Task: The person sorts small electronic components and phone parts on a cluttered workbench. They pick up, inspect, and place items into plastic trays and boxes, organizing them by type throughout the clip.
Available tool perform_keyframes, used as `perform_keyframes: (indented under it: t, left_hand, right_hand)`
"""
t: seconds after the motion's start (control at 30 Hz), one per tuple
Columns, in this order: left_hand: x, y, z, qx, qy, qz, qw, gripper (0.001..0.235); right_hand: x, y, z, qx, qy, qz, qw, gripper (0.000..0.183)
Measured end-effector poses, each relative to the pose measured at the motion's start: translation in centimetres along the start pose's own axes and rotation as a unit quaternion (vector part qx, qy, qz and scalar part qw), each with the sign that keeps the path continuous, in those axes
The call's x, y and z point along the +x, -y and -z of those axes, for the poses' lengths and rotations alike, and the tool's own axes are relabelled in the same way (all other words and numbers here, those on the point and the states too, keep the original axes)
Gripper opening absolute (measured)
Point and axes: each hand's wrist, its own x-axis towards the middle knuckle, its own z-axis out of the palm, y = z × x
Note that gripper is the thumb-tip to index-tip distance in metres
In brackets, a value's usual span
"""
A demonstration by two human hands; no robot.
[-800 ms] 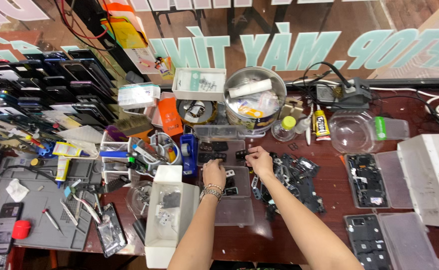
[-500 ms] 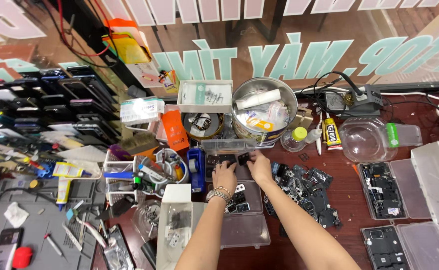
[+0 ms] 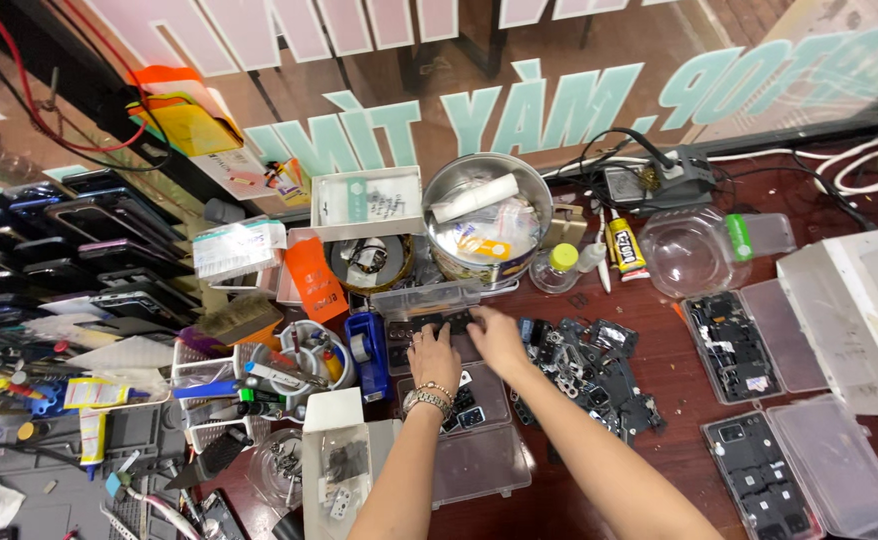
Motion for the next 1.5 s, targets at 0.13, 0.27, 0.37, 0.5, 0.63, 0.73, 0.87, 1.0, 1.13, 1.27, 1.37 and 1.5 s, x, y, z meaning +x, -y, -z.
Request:
perform_keyframes:
  t: [0.13, 0.27, 0.37, 0.5, 0.63, 0.73, 0.87, 1.0, 1.13, 1.27, 1.37, 1.5]
  left_hand:
    - [-0.4, -2.4, -0.2, -0.075, -0.048, -0.017, 0.996, 0.039]
    - [-0.9, -4.9, -1.6, -0.139, -0.033, -0.011, 0.990, 0.031]
    - [-1.8, -6.1, -3.9, -0.189, -0.022, -0.011, 0.982, 0.025]
    - [-2.1, -5.9, -6.8, -0.299, 0.011, 0.030, 0.954, 0.022]
    - [-1.8, -6.5, -9.7, -0.441, 0.055, 0.114, 0.888, 0.026]
    - [-2.0, -7.9, -11.3, -0.519, 0.077, 0.125, 0.842, 0.027]
    - [-2.6, -9.8, -12.3, -0.490, 0.092, 0.113, 0.860, 0.028]
    - [-3.1, -11.7, -12.0, -0.626, 0.142, 0.143, 0.753, 0.027]
    - [-4.3, -12.2, -10.4, -0.671, 0.180, 0.146, 0.704, 0.029]
    - [-4.8, -12.3, -9.1, -0.677, 0.204, 0.134, 0.694, 0.031]
    - [-4.9, -11.6, -9.1, -0.661, 0.201, 0.131, 0.711, 0.031]
    - [-4.6, -9.3, -9.9, -0.636, 0.176, 0.155, 0.735, 0.028]
  right_hand:
    - [-0.1, -3.0, 6.3, -0.007, -0.072, -0.053, 0.996, 0.025]
    - [-0.6, -6.7, 9.8, -0.185, -0.085, -0.021, 0.979, 0.033]
    - [-1.1, -9.0, 9.3, -0.182, -0.066, 0.004, 0.981, 0.024]
    - [-1.5, -11.3, 9.1, 0.001, -0.032, -0.107, 0.994, 0.023]
    - [-3.1, -12.8, 10.2, 0.190, -0.018, -0.154, 0.969, 0.019]
    - [-4.4, -13.1, 11.1, 0.259, -0.006, -0.177, 0.949, 0.017]
    - [-6.0, -13.9, 12.5, 0.339, 0.019, -0.177, 0.924, 0.018]
    - [-7.2, -14.1, 14.0, 0.452, 0.056, -0.190, 0.870, 0.019]
    - [-8.2, -12.8, 16.2, 0.479, 0.084, -0.181, 0.855, 0.022]
    - [-9.1, -10.6, 18.5, 0.448, 0.104, -0.174, 0.870, 0.027]
    - [-9.4, -9.1, 18.9, 0.385, 0.114, -0.142, 0.905, 0.033]
    - [-9.0, -8.2, 17.7, 0.242, 0.169, -0.078, 0.952, 0.040]
